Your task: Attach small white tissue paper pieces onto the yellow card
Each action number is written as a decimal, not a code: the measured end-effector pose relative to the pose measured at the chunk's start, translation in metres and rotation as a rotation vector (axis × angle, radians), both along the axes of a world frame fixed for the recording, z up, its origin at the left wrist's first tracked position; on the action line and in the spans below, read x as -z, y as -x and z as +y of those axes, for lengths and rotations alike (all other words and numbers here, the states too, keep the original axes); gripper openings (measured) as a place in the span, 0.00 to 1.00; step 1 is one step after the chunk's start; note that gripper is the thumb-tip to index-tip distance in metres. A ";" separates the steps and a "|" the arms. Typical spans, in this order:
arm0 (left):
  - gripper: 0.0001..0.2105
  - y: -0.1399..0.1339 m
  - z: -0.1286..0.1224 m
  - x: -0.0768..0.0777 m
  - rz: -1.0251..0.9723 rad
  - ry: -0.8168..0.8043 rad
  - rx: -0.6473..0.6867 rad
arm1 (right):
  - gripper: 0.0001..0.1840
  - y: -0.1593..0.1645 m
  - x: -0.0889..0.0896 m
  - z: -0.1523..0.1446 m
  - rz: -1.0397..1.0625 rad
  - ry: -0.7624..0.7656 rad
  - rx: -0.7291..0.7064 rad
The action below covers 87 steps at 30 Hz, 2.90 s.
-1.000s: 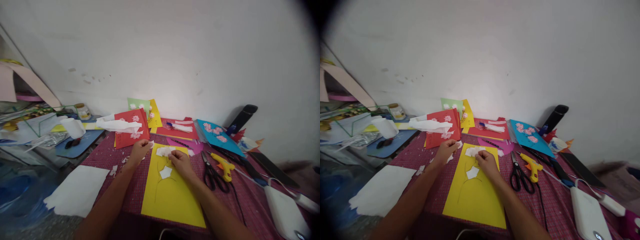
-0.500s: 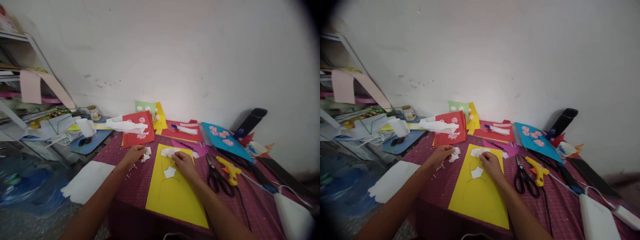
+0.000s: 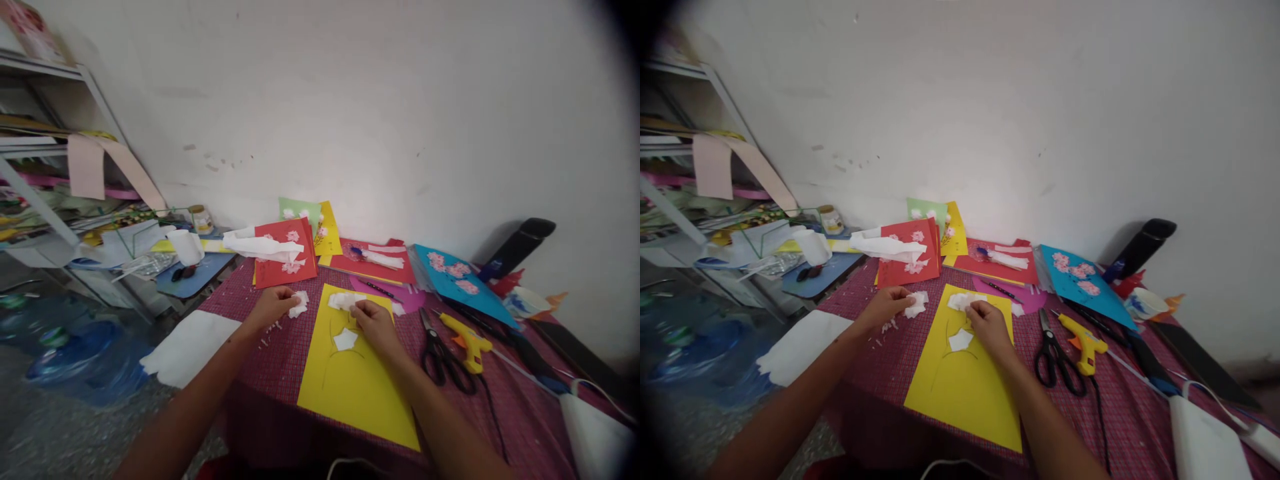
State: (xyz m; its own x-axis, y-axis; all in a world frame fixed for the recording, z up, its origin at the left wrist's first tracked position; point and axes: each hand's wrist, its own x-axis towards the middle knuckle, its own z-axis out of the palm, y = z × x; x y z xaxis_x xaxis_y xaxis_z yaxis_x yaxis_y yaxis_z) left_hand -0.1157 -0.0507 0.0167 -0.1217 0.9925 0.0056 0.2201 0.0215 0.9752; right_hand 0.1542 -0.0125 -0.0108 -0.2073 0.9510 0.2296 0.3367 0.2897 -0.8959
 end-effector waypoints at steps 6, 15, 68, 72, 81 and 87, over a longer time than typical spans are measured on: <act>0.17 0.006 -0.005 0.019 -0.269 -0.171 -0.288 | 0.15 0.001 -0.006 -0.001 -0.011 -0.012 -0.009; 0.15 -0.002 0.001 0.026 -0.360 -0.289 -0.342 | 0.15 0.076 -0.035 0.016 -0.572 -0.315 -0.092; 0.15 -0.006 -0.012 0.028 -0.430 -0.058 0.121 | 0.06 0.091 -0.036 -0.006 0.173 0.296 -0.283; 0.15 -0.002 -0.007 0.029 -0.395 -0.064 0.047 | 0.06 0.084 -0.033 -0.007 0.200 0.291 -0.251; 0.09 0.014 0.019 0.016 -0.012 -0.107 0.052 | 0.07 0.071 -0.032 -0.007 0.076 0.206 -0.177; 0.04 0.022 0.041 0.015 0.256 -0.227 0.017 | 0.08 0.080 -0.022 0.000 0.018 0.245 -0.110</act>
State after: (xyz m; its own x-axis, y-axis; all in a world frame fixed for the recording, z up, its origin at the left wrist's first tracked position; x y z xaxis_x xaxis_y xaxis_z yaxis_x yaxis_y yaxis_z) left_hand -0.1372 -0.0094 0.0016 -0.0713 0.9644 0.2547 0.4568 -0.1954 0.8678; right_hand 0.0738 -0.0128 0.0110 -0.3103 0.9506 0.0005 0.2982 0.0978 -0.9495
